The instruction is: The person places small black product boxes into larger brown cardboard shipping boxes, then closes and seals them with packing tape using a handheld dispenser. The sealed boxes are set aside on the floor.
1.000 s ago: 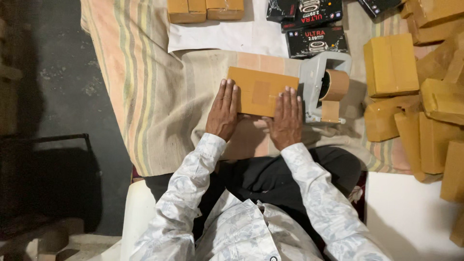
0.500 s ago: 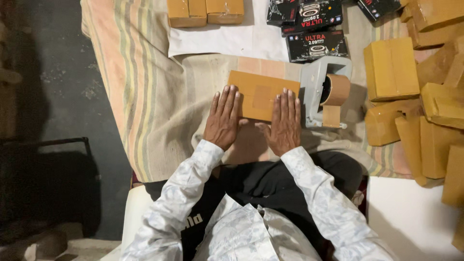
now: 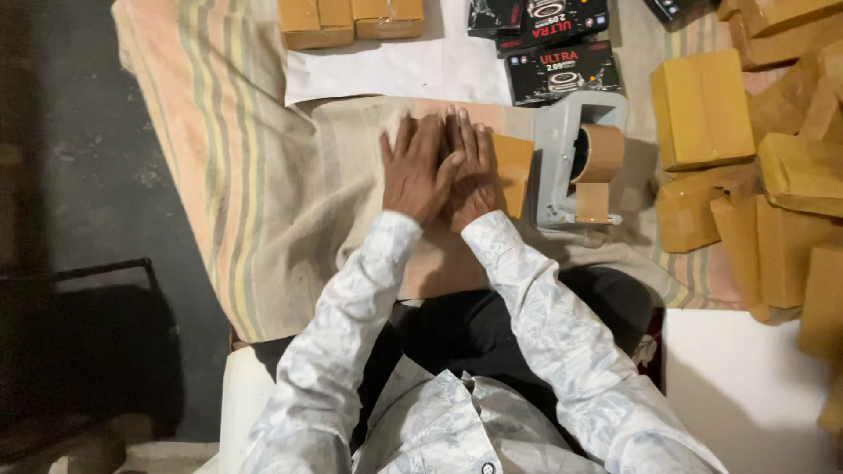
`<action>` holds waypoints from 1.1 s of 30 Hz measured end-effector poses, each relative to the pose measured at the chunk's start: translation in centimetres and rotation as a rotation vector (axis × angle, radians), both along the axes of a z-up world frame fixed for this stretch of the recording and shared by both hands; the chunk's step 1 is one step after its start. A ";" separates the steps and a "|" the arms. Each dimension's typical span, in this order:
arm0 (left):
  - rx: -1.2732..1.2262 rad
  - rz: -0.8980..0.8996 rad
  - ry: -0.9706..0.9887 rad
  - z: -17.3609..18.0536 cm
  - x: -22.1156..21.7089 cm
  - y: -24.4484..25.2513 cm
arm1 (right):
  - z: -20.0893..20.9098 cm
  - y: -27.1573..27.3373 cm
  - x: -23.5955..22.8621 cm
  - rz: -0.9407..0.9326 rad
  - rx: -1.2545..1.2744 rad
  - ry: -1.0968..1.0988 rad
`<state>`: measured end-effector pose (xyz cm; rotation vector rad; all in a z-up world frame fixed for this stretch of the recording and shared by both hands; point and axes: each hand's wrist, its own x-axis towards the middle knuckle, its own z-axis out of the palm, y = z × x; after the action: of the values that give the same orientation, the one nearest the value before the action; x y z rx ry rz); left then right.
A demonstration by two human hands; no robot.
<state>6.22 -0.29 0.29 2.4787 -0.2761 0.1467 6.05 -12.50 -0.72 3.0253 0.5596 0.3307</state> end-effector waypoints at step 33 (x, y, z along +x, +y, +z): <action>0.321 0.367 -0.171 1.3 0.1 -2.2 | -2.4 -4.5 -5.7 -0.431 0.615 -0.078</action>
<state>6.27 -2.47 1.62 2.8195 0.0980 0.5039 0.31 -17.04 -3.08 3.5537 -0.2638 0.6961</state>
